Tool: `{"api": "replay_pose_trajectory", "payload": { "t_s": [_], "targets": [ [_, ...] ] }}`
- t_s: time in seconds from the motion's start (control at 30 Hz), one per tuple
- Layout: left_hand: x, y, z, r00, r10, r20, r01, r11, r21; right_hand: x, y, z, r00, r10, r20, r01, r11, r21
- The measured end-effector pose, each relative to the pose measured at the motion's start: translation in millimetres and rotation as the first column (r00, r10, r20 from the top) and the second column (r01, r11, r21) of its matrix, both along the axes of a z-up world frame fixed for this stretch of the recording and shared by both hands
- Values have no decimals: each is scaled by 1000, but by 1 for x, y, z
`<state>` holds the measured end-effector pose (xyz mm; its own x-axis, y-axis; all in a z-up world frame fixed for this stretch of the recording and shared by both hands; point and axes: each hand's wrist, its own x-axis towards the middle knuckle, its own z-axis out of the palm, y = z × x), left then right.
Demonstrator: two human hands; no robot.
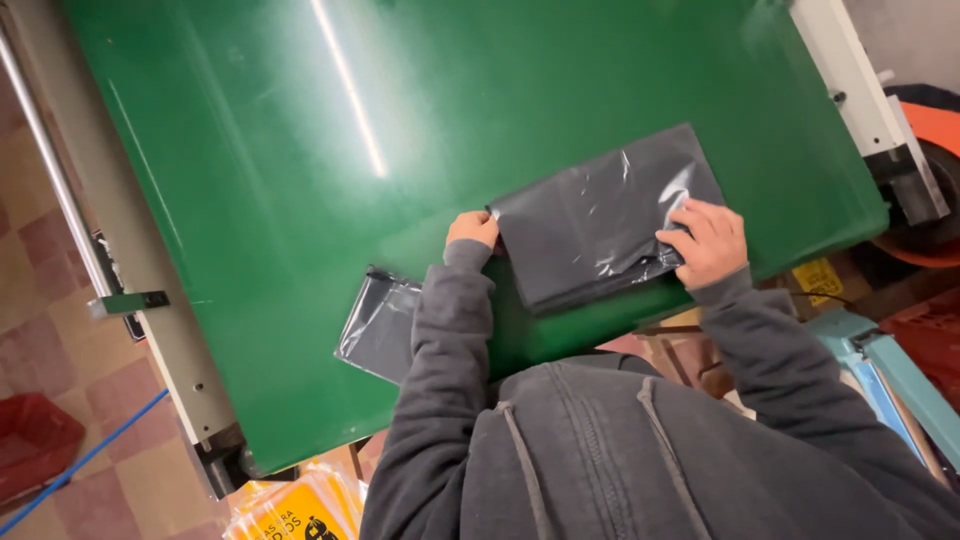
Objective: Folding black plastic bags and placing them into yellow printed packaging sleeves.
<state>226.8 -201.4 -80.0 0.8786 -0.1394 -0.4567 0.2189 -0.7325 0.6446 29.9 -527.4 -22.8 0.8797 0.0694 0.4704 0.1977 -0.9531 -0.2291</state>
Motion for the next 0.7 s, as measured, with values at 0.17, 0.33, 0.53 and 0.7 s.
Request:
{"api": "replay_pose_trajectory", "payload": {
  "t_s": [0.17, 0.33, 0.53, 0.7],
  "targets": [
    [3, -4, -69, 985, -42, 168, 21, 992, 127, -27, 3, -4, 998, 59, -5, -59, 998, -19],
    [3, -13, -43, 909, -37, 416, -44, 982, 185, -5, 10, 1, 994, 113, 9, -112, 989, -93],
    [6, -21, -43, 840, 8, 542, -58, 996, 75, -1, 25, -26, 985, 80, -155, -100, 986, -132],
    [4, -17, -7, 846, 39, 532, -135, 980, 143, 6, 20, -20, 960, 193, -204, -204, 978, -38]
  ]
}}
